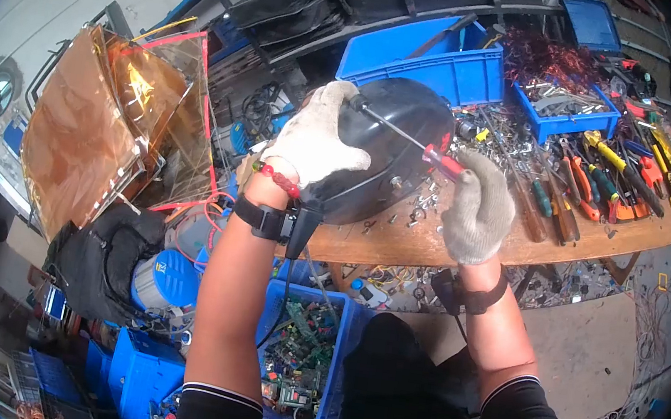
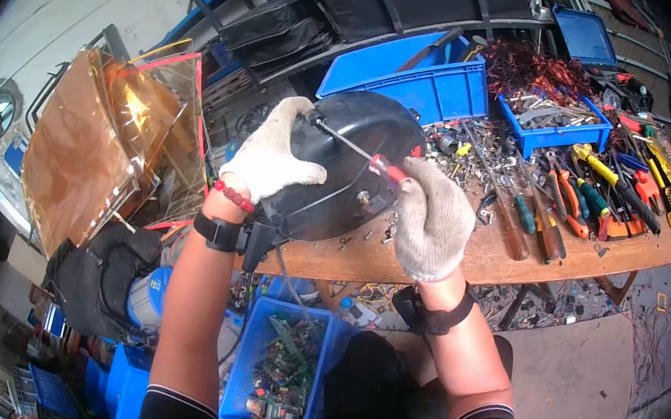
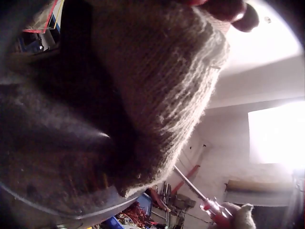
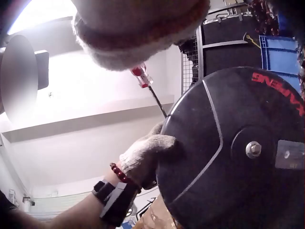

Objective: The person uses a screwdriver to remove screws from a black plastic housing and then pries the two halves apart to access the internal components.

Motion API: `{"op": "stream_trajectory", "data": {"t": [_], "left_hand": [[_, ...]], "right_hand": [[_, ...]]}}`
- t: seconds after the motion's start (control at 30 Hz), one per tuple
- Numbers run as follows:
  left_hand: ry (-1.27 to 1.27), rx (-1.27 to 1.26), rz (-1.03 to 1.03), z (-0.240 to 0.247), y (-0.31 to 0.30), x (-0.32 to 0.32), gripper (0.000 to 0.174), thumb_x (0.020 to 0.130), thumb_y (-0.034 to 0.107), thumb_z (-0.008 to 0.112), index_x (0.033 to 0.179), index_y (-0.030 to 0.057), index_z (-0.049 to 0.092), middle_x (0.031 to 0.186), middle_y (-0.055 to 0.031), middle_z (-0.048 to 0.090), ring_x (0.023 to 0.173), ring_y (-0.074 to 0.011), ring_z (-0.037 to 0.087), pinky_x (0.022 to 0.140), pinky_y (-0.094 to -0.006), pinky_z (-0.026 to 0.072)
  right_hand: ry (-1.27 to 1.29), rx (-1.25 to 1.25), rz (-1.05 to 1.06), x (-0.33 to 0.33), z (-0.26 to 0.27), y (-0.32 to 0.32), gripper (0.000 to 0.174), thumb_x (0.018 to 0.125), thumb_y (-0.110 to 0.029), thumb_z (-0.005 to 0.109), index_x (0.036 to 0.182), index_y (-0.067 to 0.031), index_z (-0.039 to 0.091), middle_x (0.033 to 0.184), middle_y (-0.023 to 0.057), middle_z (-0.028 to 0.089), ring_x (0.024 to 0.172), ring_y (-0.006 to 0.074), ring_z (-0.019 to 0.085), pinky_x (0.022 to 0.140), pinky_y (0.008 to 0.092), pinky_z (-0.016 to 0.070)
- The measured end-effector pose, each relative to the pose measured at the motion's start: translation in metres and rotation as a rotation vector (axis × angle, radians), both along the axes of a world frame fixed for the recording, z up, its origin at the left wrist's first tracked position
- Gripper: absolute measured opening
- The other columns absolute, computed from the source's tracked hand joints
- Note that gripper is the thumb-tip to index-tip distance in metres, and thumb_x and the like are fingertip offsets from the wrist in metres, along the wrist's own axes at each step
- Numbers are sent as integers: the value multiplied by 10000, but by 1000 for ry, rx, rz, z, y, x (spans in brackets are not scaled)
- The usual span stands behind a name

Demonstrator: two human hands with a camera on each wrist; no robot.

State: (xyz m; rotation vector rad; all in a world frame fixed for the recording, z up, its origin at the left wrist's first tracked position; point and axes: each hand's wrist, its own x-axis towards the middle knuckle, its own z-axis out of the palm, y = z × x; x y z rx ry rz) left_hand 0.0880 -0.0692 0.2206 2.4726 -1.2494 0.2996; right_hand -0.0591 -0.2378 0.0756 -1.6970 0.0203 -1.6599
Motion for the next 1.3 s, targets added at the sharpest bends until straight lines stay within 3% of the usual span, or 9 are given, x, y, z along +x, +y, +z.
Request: {"op": "stream_trajectory", "data": {"t": [0.17, 0.3, 0.4, 0.63, 0.83, 1.03, 1.13, 1.2, 1.3], "left_hand": [[8, 17, 14, 1, -2, -2, 942, 607, 296, 875, 1422, 46, 475, 1368, -195, 578, 1297, -340, 566, 1107, -386, 448], [7, -8, 3, -1, 0, 2, 941, 609, 301, 872, 1421, 41, 474, 1357, -190, 581, 1289, -336, 568, 1106, -387, 447], [16, -15, -12, -1, 1, 6, 939, 610, 306, 869, 1419, 37, 474, 1352, -186, 579, 1290, -330, 563, 1105, -383, 445], [27, -9, -6, 1, 0, 3, 928, 609, 288, 869, 1406, 28, 473, 1356, -187, 573, 1307, -329, 549, 1121, -374, 427], [15, -43, -21, -5, 3, 10, 913, 606, 296, 864, 1396, 45, 482, 1326, -176, 583, 1282, -325, 562, 1108, -378, 438], [-17, -31, -28, -5, 1, 9, 908, 601, 293, 865, 1390, 49, 486, 1319, -174, 586, 1268, -314, 569, 1100, -374, 445], [-2, -27, -20, -4, 1, 7, 901, 606, 297, 862, 1387, 47, 488, 1315, -177, 587, 1262, -316, 574, 1094, -372, 450], [3, -32, -23, -2, 2, 6, 898, 607, 296, 862, 1386, 46, 489, 1312, -180, 589, 1259, -319, 575, 1092, -373, 452], [-4, -32, -25, 0, 0, 5, 896, 610, 295, 862, 1384, 41, 489, 1306, -187, 594, 1254, -323, 579, 1086, -375, 456]], "right_hand": [[-182, -88, -51, 6, 4, 6, 355, 817, 16, 723, 1168, 1, 669, 1009, 176, 679, 882, 360, 658, 811, 425, 542], [-23, 3, 44, 2, -3, 6, 360, 816, -11, 722, 1170, -5, 654, 1017, 175, 682, 903, 365, 650, 858, 445, 527], [48, -96, -44, 0, -2, 3, 357, 824, -20, 715, 1173, -7, 648, 1019, 175, 682, 900, 365, 643, 859, 450, 519], [-164, -87, -31, 11, -3, 8, 355, 828, -42, 728, 1174, -10, 660, 1030, 175, 692, 895, 368, 651, 830, 443, 523], [25, -31, -53, 8, -9, 4, 338, 845, -118, 767, 1160, -17, 697, 1065, 178, 723, 946, 378, 691, 849, 426, 547], [-75, -105, -17, 7, -5, 6, 518, 805, -41, 753, 1287, -16, 566, 1076, 216, 612, 987, 380, 621, 848, 451, 517], [-109, -141, -19, 5, -1, 6, 447, 841, -33, 743, 1265, -7, 602, 1069, 204, 646, 925, 351, 650, 815, 420, 533], [40, 29, 30, 2, -3, 6, 368, 886, -36, 728, 1240, 4, 638, 1056, 189, 678, 831, 301, 668, 764, 379, 547], [-46, -70, -72, 11, -9, 2, 308, 923, -48, 713, 1222, 9, 666, 1051, 170, 706, 747, 254, 669, 712, 340, 550]]}}
